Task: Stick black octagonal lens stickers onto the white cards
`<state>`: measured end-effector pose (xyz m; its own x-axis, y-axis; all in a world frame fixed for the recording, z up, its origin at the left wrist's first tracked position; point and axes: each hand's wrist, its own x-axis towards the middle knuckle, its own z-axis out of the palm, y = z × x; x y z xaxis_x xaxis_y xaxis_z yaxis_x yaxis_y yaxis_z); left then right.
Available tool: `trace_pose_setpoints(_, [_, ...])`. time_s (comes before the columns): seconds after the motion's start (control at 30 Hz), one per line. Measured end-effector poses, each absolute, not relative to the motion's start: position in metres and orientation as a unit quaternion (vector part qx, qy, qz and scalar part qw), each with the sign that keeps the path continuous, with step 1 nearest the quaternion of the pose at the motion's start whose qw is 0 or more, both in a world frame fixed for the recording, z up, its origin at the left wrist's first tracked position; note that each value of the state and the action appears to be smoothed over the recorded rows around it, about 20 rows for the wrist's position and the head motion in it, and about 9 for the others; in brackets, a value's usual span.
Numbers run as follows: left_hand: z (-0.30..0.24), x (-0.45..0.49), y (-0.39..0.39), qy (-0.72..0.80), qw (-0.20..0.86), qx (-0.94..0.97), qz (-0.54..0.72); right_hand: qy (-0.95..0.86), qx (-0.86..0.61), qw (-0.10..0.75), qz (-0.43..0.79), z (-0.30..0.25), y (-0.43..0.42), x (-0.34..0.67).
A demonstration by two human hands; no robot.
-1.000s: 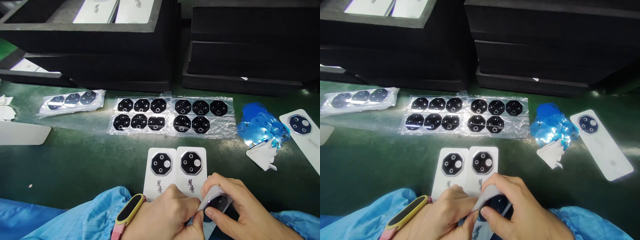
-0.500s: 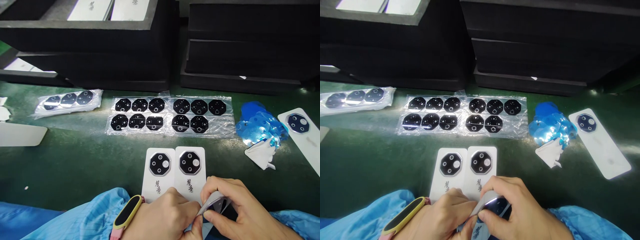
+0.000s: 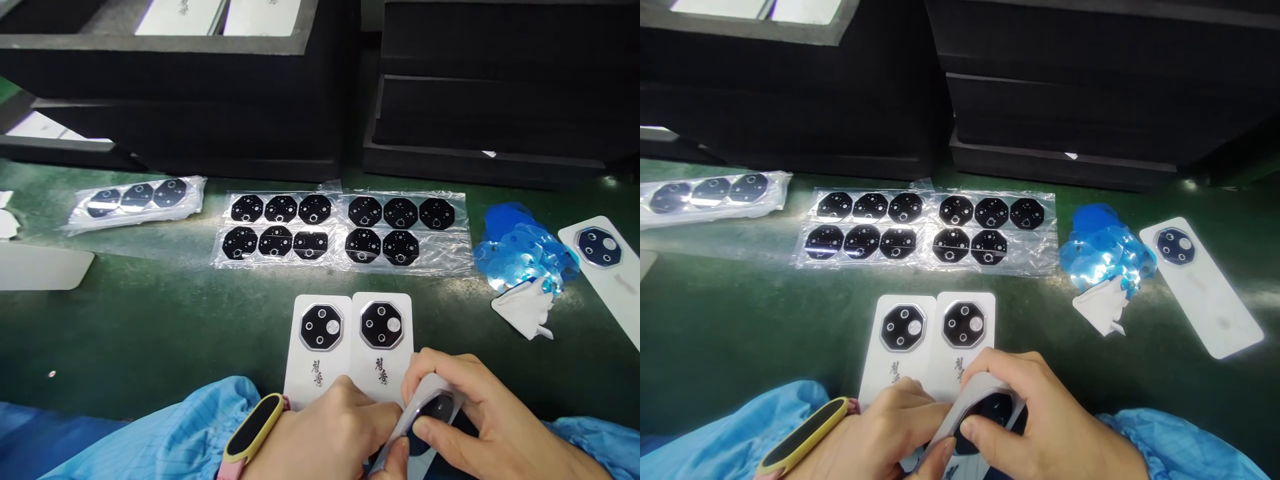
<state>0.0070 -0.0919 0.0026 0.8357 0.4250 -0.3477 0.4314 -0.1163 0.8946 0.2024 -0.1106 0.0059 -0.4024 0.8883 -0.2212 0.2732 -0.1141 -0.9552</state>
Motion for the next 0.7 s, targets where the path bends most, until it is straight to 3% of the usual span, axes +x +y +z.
trace_pose_setpoints(0.4, [0.001,0.011,-0.090,0.305,0.639,0.706,0.014,-0.575,-0.513,0.210,0.601,0.002,-0.112,0.199])
trace_pose_setpoints(0.7, [0.007,0.020,-0.077,0.335,0.693,0.637,0.037,-0.482,-0.450,0.344,0.668,0.003,-0.101,0.214])
